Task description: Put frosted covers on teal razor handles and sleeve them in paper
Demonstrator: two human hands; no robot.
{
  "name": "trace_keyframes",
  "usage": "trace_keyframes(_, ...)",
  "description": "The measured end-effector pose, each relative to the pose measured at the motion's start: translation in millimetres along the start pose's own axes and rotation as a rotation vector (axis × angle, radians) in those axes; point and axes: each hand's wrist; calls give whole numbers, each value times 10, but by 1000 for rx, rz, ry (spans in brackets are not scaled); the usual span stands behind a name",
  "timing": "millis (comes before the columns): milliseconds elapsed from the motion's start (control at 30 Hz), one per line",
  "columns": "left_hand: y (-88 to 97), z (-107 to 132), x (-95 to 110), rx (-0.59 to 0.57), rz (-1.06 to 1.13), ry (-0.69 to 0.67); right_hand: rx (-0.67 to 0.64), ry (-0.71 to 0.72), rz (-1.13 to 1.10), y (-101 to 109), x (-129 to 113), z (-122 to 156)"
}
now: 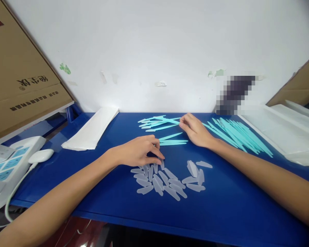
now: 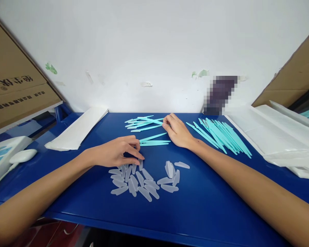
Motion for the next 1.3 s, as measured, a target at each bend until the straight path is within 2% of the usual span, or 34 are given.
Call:
trace_keyframes(200,-28,-28,-11,38,-21,27,38,-6,22,-22,43,-7)
trace_keyframes(367,-68,-38,-19,133,144,84,10,-53,5,-18,44,16)
trace_keyframes(433,-87,-44,-48,263,252,150,-21,-83,-30,-9,32,26)
trace_keyframes(500,-104,-51,-121,458,349,240,-46,-99,-52,0,25,32)
trace_keyframes(633,-135,-62,-387,821,527,432,-57,-88,-48,8,28,35)
trace_keyframes(767,-167,-66,-615,1059,800,609,-120,-25,-9,10,12,42)
trace_keyframes(833,-184,-65,-664,1094,859,655,-176,29,27,12,-1,46)
trace_keyframes(933,-213,-61,-680,1089,848,647,-215,70,53,13,-6,46)
trace_keyframes(1100,-246,-47,-655,1015,851,571,-226,70,55,16,3,45)
trace_keyframes(1300,-259,-38,-683,996,817,561,-197,64,18,26,-7,52)
Point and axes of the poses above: each hand's wrist, its own z-axis away from the middle knuckle, its own y-axis out of the back of the hand, x = y × z, and after that the axes turned 6 degrees about x, right-handed
